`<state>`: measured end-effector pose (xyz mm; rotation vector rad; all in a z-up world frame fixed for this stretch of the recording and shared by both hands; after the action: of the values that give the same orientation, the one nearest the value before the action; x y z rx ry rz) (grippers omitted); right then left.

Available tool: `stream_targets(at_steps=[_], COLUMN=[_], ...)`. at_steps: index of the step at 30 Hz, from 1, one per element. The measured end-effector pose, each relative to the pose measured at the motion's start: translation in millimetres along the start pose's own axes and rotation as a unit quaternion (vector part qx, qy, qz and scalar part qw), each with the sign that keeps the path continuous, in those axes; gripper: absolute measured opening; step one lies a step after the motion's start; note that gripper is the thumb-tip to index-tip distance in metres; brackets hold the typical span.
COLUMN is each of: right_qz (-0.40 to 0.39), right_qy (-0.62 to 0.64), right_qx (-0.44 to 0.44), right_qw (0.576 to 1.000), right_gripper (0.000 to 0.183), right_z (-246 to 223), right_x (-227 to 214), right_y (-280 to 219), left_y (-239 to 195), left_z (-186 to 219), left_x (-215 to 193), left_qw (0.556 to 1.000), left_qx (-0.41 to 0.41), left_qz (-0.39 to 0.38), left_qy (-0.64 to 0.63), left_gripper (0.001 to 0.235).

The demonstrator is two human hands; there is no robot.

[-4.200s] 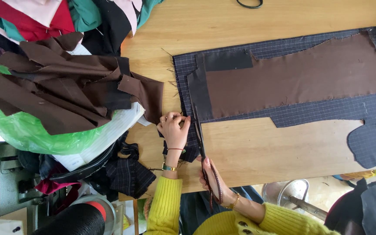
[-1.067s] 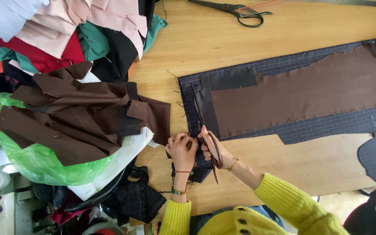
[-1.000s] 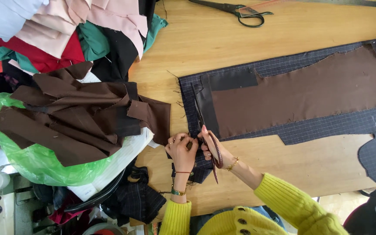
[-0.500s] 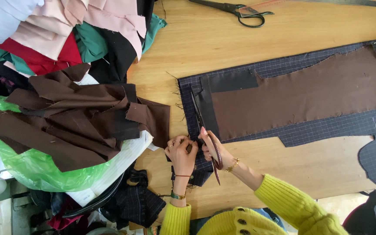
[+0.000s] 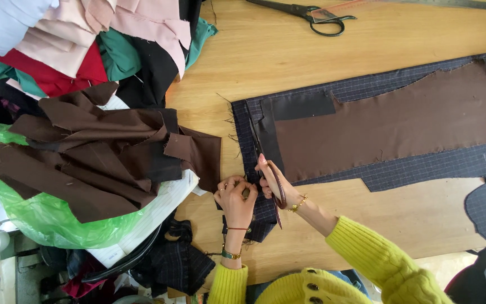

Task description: Cutting fabric along the edge of a pattern using scissors

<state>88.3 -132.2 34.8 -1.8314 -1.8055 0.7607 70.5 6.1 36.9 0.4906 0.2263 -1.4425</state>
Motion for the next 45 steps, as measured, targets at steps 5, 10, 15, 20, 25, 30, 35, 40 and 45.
stream_targets(at_steps=[5, 10, 15, 20, 25, 30, 35, 40, 45], right_qz=[0.005, -0.003, 0.003, 0.014, 0.019, -0.063, -0.091, -0.002, 0.119], right_qy=[0.009, 0.017, 0.015, -0.007, 0.009, -0.005, 0.009, 0.051, 0.155], right_qx=[-0.007, -0.011, -0.015, -0.025, -0.022, -0.043, -0.07, -0.094, -0.044], right_qw=[1.0, 1.0, 1.0, 1.0, 1.0, 0.997, 0.993, 0.994, 0.98], right_gripper=[0.057, 0.057, 0.057, 0.057, 0.061, 0.05, 0.041, 0.043, 0.055], right_z=[3.8, -0.1, -7.7, -6.4, -1.9, -5.4, 48.4, 119.7, 196.6], right_x=[-2.3, -0.2, 3.1, -0.8, -15.2, -39.4, -111.2, -196.8, -290.1], right_y=[2.7, 4.5, 4.7, 7.0, -4.8, -96.8, -164.2, -207.0, -229.7], left_y=[0.2, -0.4, -1.6, -1.5, -0.8, -1.7, 4.1, -1.4, -16.2], left_z=[-0.3, -3.2, -5.0, -6.5, -0.9, -12.2, -4.5, 0.8, 54.4], left_x=[0.2, 2.0, 3.0, 3.5, 2.1, 5.0, -0.9, 2.6, 24.3], left_qw=[1.0, 1.0, 1.0, 1.0, 0.999, 0.992, 0.994, 0.994, 0.97], left_qx=[-0.001, 0.005, 0.011, 0.016, 0.024, 0.052, 0.083, 0.095, 0.129], left_qz=[-0.003, -0.004, 0.004, 0.005, 0.007, 0.024, 0.032, 0.043, 0.063], left_qy=[0.006, 0.016, 0.012, 0.02, 0.03, 0.108, 0.062, 0.045, 0.198], left_gripper=[0.026, 0.024, 0.024, 0.024, 0.027, 0.01, 0.025, 0.037, 0.055])
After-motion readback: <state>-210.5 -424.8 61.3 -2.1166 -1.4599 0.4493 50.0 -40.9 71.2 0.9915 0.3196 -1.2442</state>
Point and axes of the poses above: each hand's wrist, its own y-axis towards the middle knuckle, its own x-axis out of the palm, z = x × y, the point moved 7 cm from there along y, towards the middle knuckle, and after that the axes turned 11 degrees about -y, right-handed, at the moved point
